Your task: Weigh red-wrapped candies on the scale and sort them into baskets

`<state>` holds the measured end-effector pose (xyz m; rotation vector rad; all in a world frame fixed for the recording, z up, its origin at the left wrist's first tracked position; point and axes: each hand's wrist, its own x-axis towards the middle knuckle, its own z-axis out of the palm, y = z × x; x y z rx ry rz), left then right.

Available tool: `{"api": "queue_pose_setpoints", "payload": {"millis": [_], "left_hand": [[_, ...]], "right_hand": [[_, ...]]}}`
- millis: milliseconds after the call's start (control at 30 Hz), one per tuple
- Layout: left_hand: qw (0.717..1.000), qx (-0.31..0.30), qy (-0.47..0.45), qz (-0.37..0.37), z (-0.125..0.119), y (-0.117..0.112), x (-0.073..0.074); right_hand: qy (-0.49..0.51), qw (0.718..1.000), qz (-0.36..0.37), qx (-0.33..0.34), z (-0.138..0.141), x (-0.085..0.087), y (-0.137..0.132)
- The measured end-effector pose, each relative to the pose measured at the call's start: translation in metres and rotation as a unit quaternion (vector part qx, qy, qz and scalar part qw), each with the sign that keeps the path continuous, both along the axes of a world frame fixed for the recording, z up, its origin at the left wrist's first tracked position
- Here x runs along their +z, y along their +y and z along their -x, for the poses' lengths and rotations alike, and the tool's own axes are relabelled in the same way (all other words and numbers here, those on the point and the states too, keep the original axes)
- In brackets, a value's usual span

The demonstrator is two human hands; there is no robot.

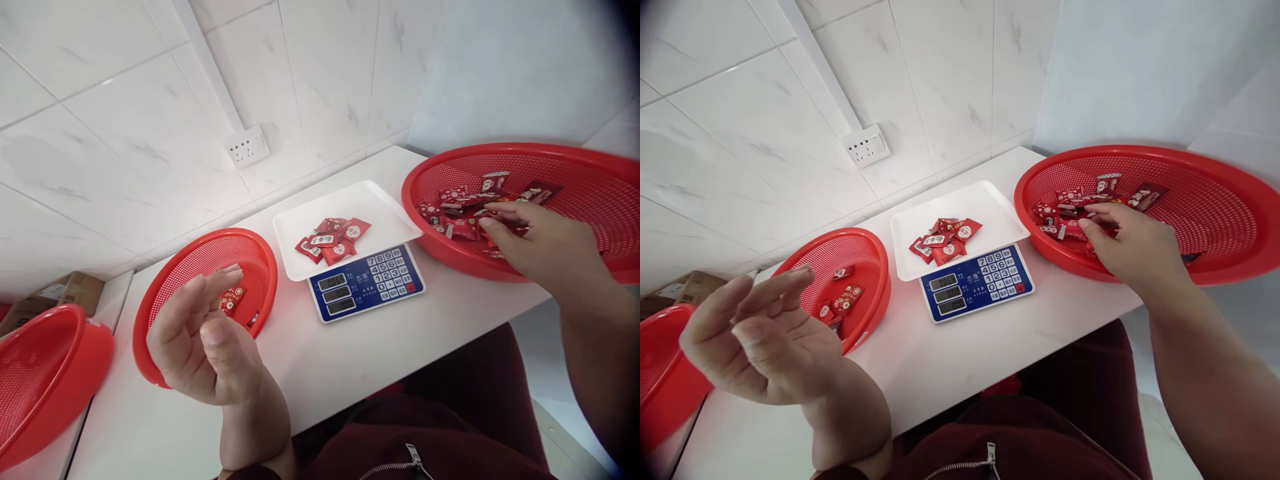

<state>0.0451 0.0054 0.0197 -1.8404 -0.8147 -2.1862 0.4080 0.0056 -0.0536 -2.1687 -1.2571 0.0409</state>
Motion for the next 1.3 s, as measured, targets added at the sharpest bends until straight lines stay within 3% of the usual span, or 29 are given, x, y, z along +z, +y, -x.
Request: {"api": "queue_pose_setpoints", "payload": {"millis": [167, 300, 400, 500, 600, 733, 933, 1133, 1300], "left_hand": [[0.999, -0.035, -0.011, -0.031, -0.002, 0.004, -0.001], [0.998, -0.050, -0.013, -0.035, -0.002, 0.004, -0.001], [0.999, -0.050, -0.005, -0.007, -0.001, 0.000, 0.000], [0.999, -0.048, 0.000, 0.018, 0.000, -0.005, 0.001], [0.999, -0.042, -0.008, 0.027, 0.002, -0.008, 0.001], [0.998, -0.040, -0.020, 0.036, 0.005, -0.011, 0.002], [0.998, -0.046, -0.025, 0.043, 0.007, -0.011, 0.002], [0.997, -0.051, -0.016, 0.062, 0.005, -0.009, 0.000], [0.996, -0.048, -0.017, 0.070, 0.006, -0.012, 0.001]], "right_hand": [[-0.040, 0.999, 0.006, -0.002, -0.008, -0.008, 0.005], [-0.161, 0.981, -0.100, 0.033, -0.005, -0.009, 0.014], [-0.176, 0.966, -0.147, 0.123, 0.017, -0.007, 0.025], [-0.145, 0.951, -0.102, 0.252, 0.050, -0.007, 0.044], [-0.134, 0.941, -0.037, 0.310, 0.082, -0.011, 0.069], [-0.106, 0.957, 0.042, 0.268, 0.106, -0.009, 0.094], [-0.055, 0.966, 0.035, 0.249, 0.097, -0.004, 0.095], [-0.123, 0.951, 0.003, 0.283, 0.100, -0.006, 0.101], [-0.144, 0.929, 0.075, 0.332, 0.119, -0.002, 0.119]]}}
